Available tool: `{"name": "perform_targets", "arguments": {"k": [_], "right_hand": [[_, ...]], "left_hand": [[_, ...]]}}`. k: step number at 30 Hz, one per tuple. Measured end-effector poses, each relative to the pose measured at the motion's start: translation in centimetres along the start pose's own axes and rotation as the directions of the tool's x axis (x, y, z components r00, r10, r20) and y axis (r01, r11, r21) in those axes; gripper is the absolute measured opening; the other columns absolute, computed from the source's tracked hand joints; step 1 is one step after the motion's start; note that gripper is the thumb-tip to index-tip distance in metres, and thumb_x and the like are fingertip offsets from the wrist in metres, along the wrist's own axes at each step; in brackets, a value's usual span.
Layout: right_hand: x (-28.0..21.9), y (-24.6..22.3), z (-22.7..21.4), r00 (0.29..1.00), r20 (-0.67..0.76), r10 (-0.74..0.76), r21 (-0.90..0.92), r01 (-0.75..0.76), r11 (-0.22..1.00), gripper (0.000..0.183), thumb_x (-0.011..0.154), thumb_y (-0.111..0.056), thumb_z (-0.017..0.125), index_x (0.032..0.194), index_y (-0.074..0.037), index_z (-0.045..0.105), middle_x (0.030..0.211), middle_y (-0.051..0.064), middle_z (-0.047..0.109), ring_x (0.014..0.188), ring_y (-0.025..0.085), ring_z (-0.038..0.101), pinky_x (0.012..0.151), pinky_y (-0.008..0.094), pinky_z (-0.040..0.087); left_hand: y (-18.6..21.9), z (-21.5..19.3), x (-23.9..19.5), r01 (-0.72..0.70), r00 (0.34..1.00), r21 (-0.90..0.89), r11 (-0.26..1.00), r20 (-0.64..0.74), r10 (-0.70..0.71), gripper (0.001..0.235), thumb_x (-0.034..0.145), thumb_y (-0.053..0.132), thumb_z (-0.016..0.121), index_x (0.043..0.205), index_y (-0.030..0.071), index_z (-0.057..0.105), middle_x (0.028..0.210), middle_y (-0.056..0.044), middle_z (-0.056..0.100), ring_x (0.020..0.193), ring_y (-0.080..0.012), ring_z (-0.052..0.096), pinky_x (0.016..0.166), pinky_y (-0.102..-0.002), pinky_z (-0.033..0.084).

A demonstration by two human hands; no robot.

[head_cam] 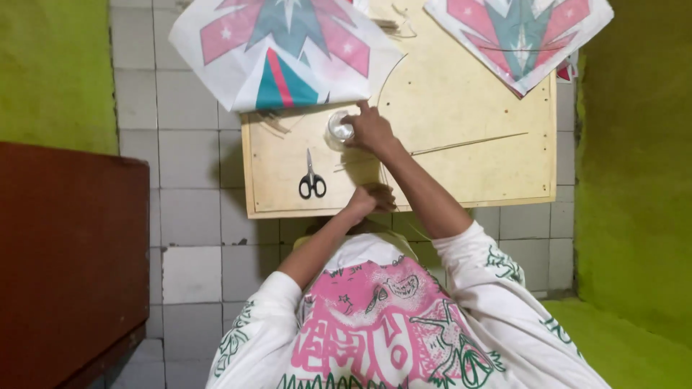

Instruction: Assembling a kite frame by tying bamboo sticks together with string and applying glue.

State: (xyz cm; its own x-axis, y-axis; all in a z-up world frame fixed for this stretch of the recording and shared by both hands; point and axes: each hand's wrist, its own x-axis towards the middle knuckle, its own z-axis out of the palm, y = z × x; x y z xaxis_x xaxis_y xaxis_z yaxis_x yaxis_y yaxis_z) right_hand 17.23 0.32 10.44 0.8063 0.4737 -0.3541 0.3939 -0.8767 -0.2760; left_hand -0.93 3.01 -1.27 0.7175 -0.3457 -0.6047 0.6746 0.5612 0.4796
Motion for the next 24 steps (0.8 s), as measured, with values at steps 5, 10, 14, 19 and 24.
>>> {"name": "perform_targets", "arguments": {"k": [5, 10, 14, 19, 24], "right_hand": [[2.8, 0.3, 2.3, 0.999, 0.023, 0.028, -0.190, -0.023, 0.982, 0.041, 0.073, -0.054, 0.086, 0.108, -0.033, 0.080, 0.134, 0.011, 0.056, 0.122, 0.042, 0.059, 0.093, 0.057, 0.053], [2.3, -1.1, 0.7, 0.988, 0.139, 0.075, -0.219, -0.043, 0.975, 0.035, 0.086, -0.054, 0.075, 0.112, -0.032, 0.079, 0.135, 0.010, 0.057, 0.127, 0.037, 0.056, 0.100, 0.057, 0.049], [1.5, -1.2, 0.4, 0.990, 0.117, 0.076, -0.202, -0.051, 0.978, 0.033, 0.088, -0.048, 0.075, 0.114, -0.028, 0.078, 0.133, 0.012, 0.059, 0.126, 0.038, 0.057, 0.100, 0.057, 0.049], [1.5, -0.2, 2.2, 0.991, 0.104, 0.088, -0.176, -0.069, 0.982, 0.033, 0.088, -0.047, 0.074, 0.114, -0.027, 0.077, 0.130, 0.012, 0.060, 0.124, 0.037, 0.058, 0.098, 0.058, 0.049], [1.3, 0.4, 3.1, 0.988, 0.133, 0.083, -0.159, -0.061, 0.985, 0.033, 0.090, -0.046, 0.072, 0.117, -0.026, 0.074, 0.134, 0.013, 0.057, 0.130, 0.038, 0.053, 0.101, 0.060, 0.046]], "left_hand": [[-0.9, -0.8, 2.1, 0.056, 0.998, -0.118, 0.991, 0.011, -0.055, 0.020, 0.096, 0.010, 0.071, 0.110, -0.004, 0.073, 0.090, -0.028, 0.075, 0.078, -0.0428, 0.077, 0.067, -0.054, 0.068], [-0.5, -0.8, 1.8, -0.030, 0.999, 0.243, 0.970, 0.040, 0.021, 0.024, 0.092, -0.006, 0.073, 0.116, -0.003, 0.070, 0.096, -0.024, 0.074, 0.078, -0.0376, 0.078, 0.068, -0.048, 0.070], [-0.3, -0.4, 1.4, -0.015, 0.997, 0.218, 0.976, 0.076, -0.001, 0.030, 0.091, -0.011, 0.072, 0.120, -0.006, 0.066, 0.097, -0.023, 0.071, 0.082, -0.0392, 0.076, 0.072, -0.047, 0.070], [0.1, 0.0, 0.9, 0.012, 0.997, 0.256, 0.967, 0.069, -0.030, 0.035, 0.092, -0.011, 0.069, 0.126, -0.007, 0.062, 0.101, -0.023, 0.071, 0.082, -0.0380, 0.077, 0.074, -0.045, 0.070], [0.8, 0.5, 0.1, 0.038, 0.997, 0.326, 0.945, 0.052, -0.058, 0.032, 0.095, -0.004, 0.070, 0.127, -0.005, 0.062, 0.105, -0.023, 0.073, 0.084, -0.0357, 0.078, 0.076, -0.045, 0.069]]}}
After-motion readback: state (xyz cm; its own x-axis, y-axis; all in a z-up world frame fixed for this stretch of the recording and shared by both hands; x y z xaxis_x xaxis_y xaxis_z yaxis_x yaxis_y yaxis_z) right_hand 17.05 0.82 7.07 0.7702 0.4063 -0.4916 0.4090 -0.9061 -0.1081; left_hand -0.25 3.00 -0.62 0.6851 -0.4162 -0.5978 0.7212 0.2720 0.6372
